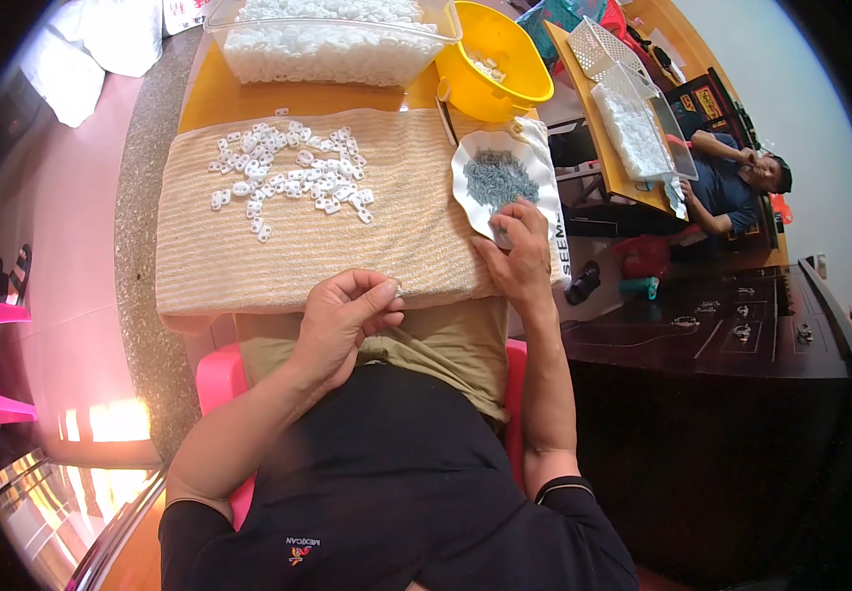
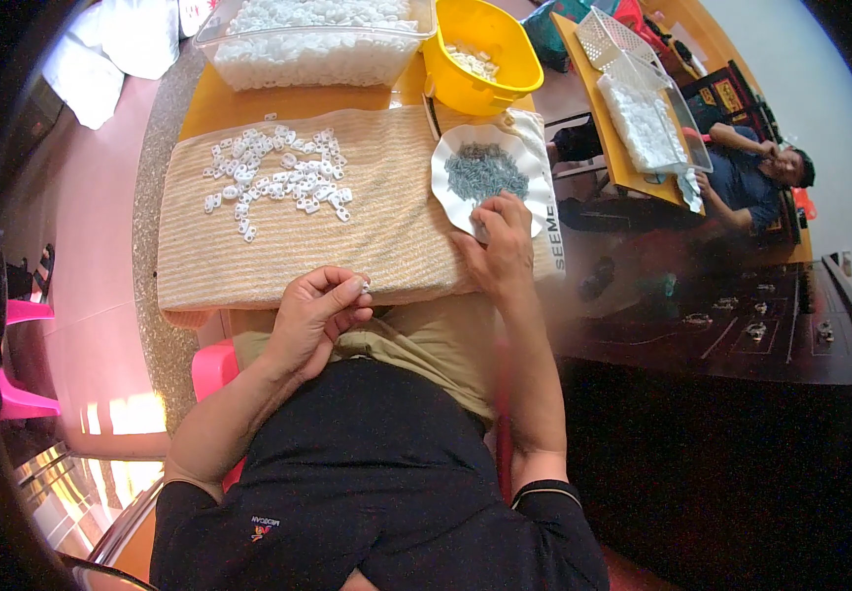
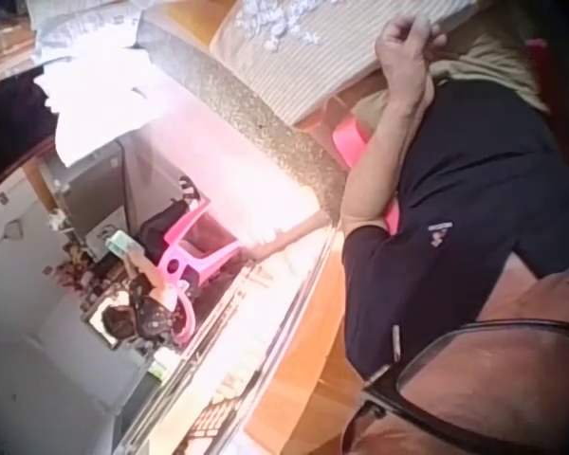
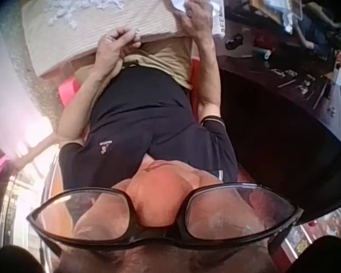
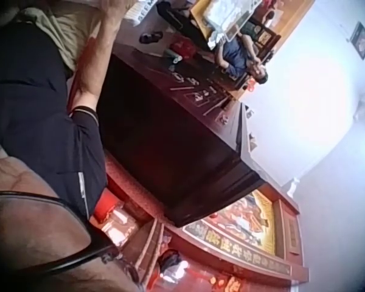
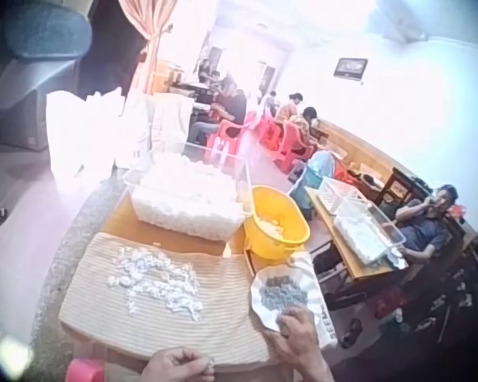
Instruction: Assembling small white plastic components by hand.
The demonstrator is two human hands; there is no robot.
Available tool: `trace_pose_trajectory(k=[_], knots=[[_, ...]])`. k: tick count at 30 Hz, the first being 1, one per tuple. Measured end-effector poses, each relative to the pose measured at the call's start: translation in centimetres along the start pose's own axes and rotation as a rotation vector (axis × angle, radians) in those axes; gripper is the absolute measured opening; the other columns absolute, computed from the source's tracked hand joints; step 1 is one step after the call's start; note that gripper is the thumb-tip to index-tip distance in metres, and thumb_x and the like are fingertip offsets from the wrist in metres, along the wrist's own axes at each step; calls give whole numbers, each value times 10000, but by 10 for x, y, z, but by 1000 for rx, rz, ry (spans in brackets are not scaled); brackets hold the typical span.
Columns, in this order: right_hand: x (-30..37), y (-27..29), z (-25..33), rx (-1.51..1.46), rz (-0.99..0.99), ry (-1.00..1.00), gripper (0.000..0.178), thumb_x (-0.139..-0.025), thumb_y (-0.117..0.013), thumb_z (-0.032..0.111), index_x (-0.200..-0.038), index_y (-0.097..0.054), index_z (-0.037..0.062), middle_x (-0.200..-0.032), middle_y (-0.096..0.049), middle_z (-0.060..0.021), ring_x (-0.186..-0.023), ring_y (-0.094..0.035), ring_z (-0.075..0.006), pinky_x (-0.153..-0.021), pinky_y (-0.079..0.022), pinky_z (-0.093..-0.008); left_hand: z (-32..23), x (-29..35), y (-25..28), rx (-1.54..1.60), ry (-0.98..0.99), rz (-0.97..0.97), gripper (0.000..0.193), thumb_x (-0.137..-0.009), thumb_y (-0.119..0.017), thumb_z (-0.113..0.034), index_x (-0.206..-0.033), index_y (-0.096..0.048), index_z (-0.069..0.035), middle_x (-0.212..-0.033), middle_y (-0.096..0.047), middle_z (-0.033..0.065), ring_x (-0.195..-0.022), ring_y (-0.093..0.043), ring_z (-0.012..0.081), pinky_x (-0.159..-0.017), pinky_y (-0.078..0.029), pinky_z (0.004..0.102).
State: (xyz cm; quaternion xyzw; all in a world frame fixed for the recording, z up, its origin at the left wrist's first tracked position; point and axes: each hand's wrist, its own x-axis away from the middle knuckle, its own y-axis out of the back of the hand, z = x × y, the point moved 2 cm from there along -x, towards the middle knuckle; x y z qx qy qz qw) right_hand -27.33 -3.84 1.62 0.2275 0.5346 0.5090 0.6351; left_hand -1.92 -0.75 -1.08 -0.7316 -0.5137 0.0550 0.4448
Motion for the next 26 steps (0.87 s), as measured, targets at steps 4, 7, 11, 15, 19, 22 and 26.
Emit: trace_pose_trajectory(k=[4, 7, 11, 15, 19, 22, 26], knots=[[2, 4, 5, -35, -5, -3, 229, -705, -729, 36, -904, -625, -12, -1012, -579, -135, -1120, -499, -354, -957, -398, -420, 1, 0, 1, 5, -1, 4, 111, -892, -635, -115, -953, -622, -22, -850, -640, 41, -752, -625, 100, -700, -555, 237], [4, 4, 3, -59, -3, 16, 217, -708, -719, 13, -904, -628, -11, -999, -582, -129, -1114, -505, -346, -953, -402, -412, 0, 0, 1, -8, -7, 1, 111, -891, -637, -114, -952, -623, -22, -858, -640, 40, -759, -624, 99, -701, -555, 238], [5, 3, 2, -63, -20, 35, 223, -703, -717, -5, -909, -633, -5, -984, -587, -125, -1097, -518, -339, -935, -416, -404, 0, 0, 1, -1, -7, 3, 116, -889, -639, -117, -954, -624, -22, -864, -638, 35, -767, -622, 98, -704, -555, 239], [6, 3, 5, -56, -65, 47, 196, -696, -725, -8, -872, -640, 4, -941, -596, -111, -1055, -543, -335, -903, -438, -404, 0, 0, 1, 0, -5, 5, 123, -888, -642, -122, -956, -626, -21, -863, -638, 36, -769, -622, 98, -706, -555, 240], [6, 2, 7, -25, -100, 67, 162, -697, -722, -11, -835, -640, 5, -902, -601, -100, -1012, -559, -324, -864, -453, -402, -1, 0, 0, -10, -3, 1, 125, -886, -646, -123, -955, -627, -20, -859, -637, 38, -767, -622, 99, -706, -555, 240], [6, 1, 10, -32, -136, 120, 150, -705, -707, -26, -833, -634, 4, -889, -600, -105, -981, -564, -315, -835, -457, -400, 0, 0, 0, 0, -2, 3, 130, -883, -650, -126, -953, -627, -19, -850, -634, 38, -763, -620, 98, -705, -554, 240], [5, -1, 16, -30, -148, 155, 140, -714, -693, -36, -831, -628, 5, -878, -596, -114, -955, -567, -313, -817, -456, -401, -1, 1, 1, -11, 3, 0, 151, -880, -654, -130, -979, -622, -20, -862, -640, 44, -769, -624, 102, -724, -555, 240]])
